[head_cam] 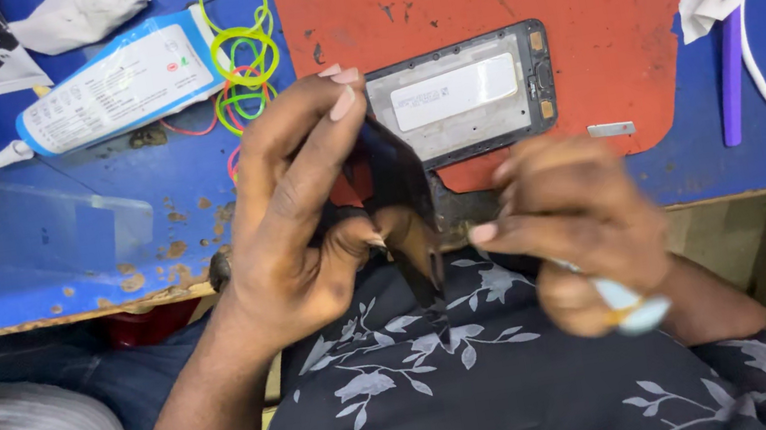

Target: The person repeatedly opens and closes a disassembled smartphone, using a small screwdriver to pry and adjust internal components. They handle the screen assembly and the phone body, occasionally using a heat gun and adhesive.

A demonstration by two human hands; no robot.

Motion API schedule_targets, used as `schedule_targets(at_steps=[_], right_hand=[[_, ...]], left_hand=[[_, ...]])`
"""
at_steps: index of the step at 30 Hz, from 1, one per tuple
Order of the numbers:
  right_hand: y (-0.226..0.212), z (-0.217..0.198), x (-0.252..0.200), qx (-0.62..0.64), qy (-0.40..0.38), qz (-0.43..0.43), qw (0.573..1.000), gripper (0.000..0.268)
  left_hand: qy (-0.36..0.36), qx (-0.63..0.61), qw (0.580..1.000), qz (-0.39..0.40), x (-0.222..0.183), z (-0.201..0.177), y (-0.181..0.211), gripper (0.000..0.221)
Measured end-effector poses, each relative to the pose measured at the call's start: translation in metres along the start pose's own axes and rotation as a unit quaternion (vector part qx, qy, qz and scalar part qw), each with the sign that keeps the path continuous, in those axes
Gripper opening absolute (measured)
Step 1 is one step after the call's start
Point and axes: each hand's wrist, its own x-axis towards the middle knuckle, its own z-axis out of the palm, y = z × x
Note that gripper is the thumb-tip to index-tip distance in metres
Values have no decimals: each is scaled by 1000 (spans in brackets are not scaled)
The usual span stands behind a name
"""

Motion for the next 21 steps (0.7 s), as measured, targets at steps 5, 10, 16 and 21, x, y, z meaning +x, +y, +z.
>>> schedule_targets(at_steps=[5,10,16,21], right_hand=[[-1,5,-3,74,107,112,985,14],[1,7,-2,73,-9,98,993,19],[3,8,3,66,-35,91,993,31],[5,8,4,72,-47,84,993,30]], left_hand=[[-1,-3,1000,4,1,0,-3,59],[4,-22,1000,-14,1,1,-3,61],[4,-28,999,-31,3,2,-1,61],[7,-23,999,-31,3,3,-3,63]])
